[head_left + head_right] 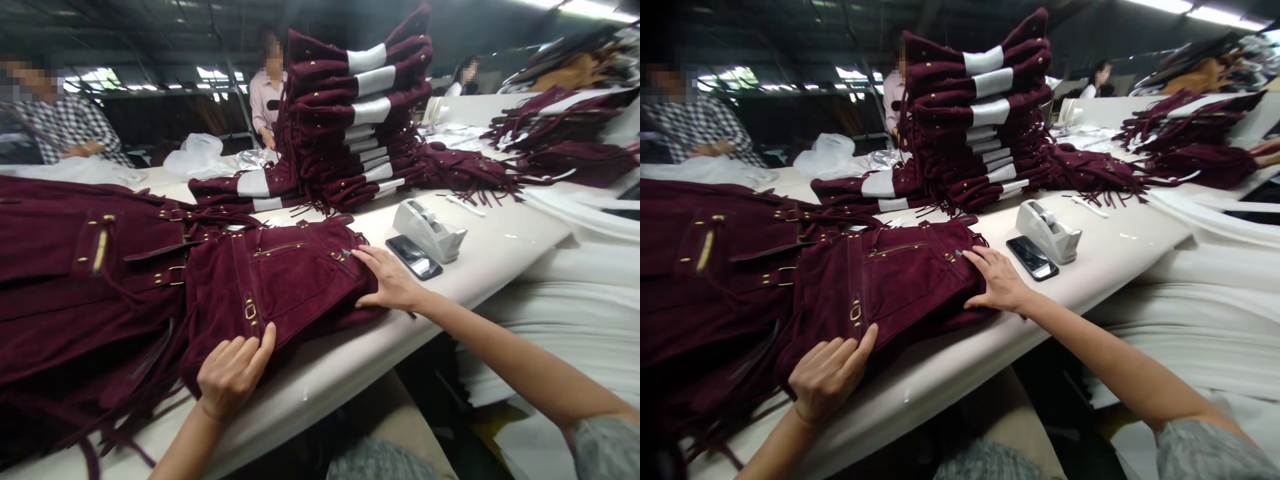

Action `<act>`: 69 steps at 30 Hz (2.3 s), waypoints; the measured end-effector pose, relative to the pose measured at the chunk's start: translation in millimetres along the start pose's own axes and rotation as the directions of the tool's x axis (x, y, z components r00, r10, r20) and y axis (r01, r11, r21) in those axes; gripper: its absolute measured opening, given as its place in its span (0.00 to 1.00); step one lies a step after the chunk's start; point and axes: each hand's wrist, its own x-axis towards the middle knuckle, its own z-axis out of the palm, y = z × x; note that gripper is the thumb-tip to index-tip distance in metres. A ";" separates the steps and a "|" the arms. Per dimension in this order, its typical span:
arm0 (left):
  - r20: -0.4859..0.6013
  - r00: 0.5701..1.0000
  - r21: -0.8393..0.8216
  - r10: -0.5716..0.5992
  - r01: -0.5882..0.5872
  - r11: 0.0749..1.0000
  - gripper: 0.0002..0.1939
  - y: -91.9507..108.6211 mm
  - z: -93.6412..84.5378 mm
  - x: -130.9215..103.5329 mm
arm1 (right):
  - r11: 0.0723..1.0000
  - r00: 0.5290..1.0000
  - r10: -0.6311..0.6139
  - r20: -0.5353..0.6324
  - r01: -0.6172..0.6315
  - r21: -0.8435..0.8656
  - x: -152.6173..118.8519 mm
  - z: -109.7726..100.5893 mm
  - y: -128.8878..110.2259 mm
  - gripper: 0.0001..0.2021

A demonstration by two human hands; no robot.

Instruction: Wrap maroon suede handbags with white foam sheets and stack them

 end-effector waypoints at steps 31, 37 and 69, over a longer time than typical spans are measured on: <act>0.466 0.877 -0.086 -0.116 0.176 0.981 0.28 -8.6 -28.6 -13.1 | 0.903 0.977 -0.208 -0.045 0.174 -0.392 -21.2 28.9 8.5 0.24; 0.479 0.780 0.058 -0.403 0.430 0.901 0.20 6.7 -12.3 4.0 | 0.909 0.986 -0.107 -0.126 0.046 -0.414 -25.7 23.0 -3.3 0.25; 0.469 0.880 0.151 -0.079 0.009 0.989 0.08 -17.4 -79.1 -16.8 | 0.915 0.940 -0.297 0.167 0.330 -0.232 -26.1 33.7 -67.1 0.31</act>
